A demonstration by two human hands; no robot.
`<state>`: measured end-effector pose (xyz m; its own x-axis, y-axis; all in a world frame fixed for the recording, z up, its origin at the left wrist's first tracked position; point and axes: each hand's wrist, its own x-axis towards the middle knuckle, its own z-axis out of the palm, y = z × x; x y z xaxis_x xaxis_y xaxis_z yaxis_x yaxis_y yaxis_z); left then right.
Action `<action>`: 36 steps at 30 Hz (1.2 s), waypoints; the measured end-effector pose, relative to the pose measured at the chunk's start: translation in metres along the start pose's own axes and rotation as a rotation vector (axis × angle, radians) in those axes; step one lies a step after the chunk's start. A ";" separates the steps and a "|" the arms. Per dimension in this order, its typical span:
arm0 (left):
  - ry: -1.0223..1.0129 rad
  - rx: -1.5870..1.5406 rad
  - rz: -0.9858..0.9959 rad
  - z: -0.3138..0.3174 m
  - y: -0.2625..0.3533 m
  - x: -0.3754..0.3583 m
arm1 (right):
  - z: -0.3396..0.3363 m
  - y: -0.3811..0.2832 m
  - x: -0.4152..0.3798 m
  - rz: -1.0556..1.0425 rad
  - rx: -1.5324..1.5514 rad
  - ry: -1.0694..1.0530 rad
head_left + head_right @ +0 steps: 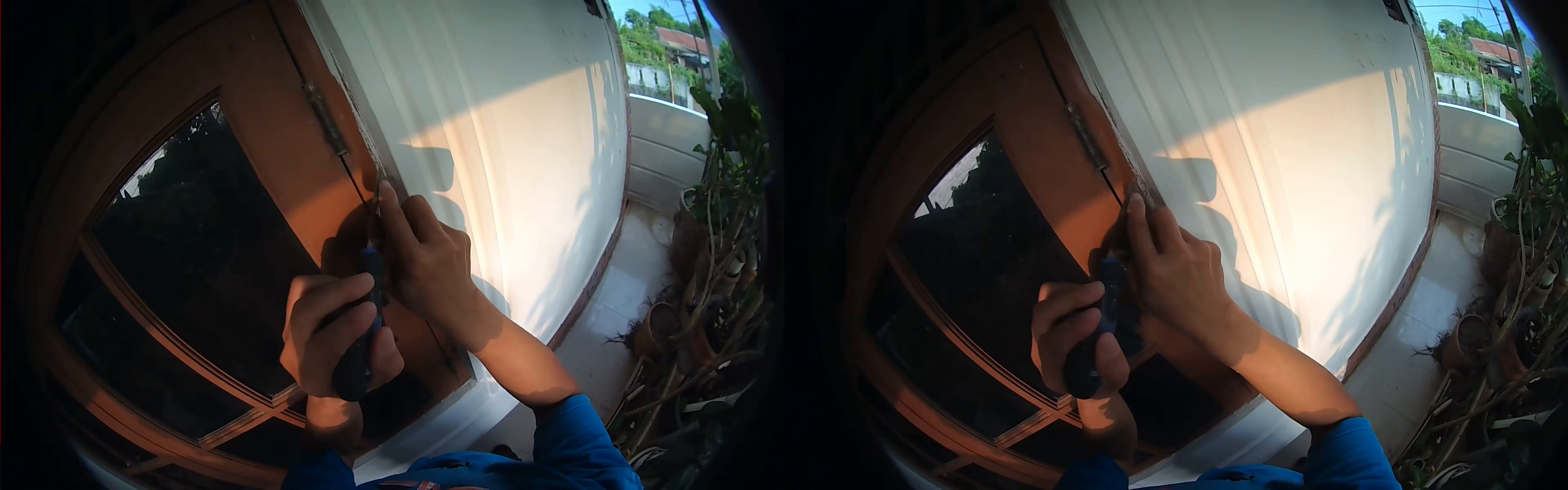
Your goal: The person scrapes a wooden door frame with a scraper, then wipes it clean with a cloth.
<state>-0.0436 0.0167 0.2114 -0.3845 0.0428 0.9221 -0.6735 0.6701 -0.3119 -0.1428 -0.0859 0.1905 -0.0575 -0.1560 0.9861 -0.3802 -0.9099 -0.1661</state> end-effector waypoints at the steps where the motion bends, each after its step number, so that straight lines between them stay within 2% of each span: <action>1: 0.035 0.020 0.021 -0.002 -0.003 0.009 | 0.000 -0.002 0.015 -0.031 0.007 0.036; 5: 0.128 0.170 0.009 -0.011 -0.015 0.044 | 0.020 -0.006 0.065 -0.113 0.045 0.156; 7: 0.215 0.142 0.079 -0.013 -0.034 0.063 | 0.025 -0.006 0.085 -0.160 -0.019 0.156; 10: 0.244 0.124 0.012 -0.013 -0.048 0.078 | 0.032 -0.005 0.099 -0.148 -0.050 0.138; 14: 0.243 0.151 -0.039 -0.014 -0.053 0.089 | 0.037 -0.006 0.105 -0.022 0.009 0.067; 17: 0.289 0.195 -0.059 -0.012 -0.055 0.096 | 0.040 -0.002 0.114 -0.143 -0.081 0.159; 20: 0.318 0.199 -0.099 -0.013 -0.056 0.103 | 0.042 -0.007 0.118 -0.080 -0.134 0.089; 23: 0.318 0.216 -0.095 -0.011 -0.052 0.099 | 0.040 -0.007 0.111 -0.113 -0.059 0.123; 26: 0.345 0.207 -0.121 -0.009 -0.051 0.095 | 0.042 -0.009 0.112 -0.048 -0.013 0.079; 32: 0.356 0.149 -0.138 -0.019 -0.067 0.101 | 0.049 -0.014 0.121 -0.094 -0.158 0.152; 36: 0.406 0.065 -0.172 -0.014 -0.070 0.091 | 0.047 -0.016 0.116 -0.073 -0.247 0.069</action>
<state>-0.0228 -0.0164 0.3208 0.0068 0.2310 0.9729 -0.7491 0.6457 -0.1481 -0.1005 -0.1075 0.3070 -0.0819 -0.0592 0.9949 -0.5992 -0.7947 -0.0966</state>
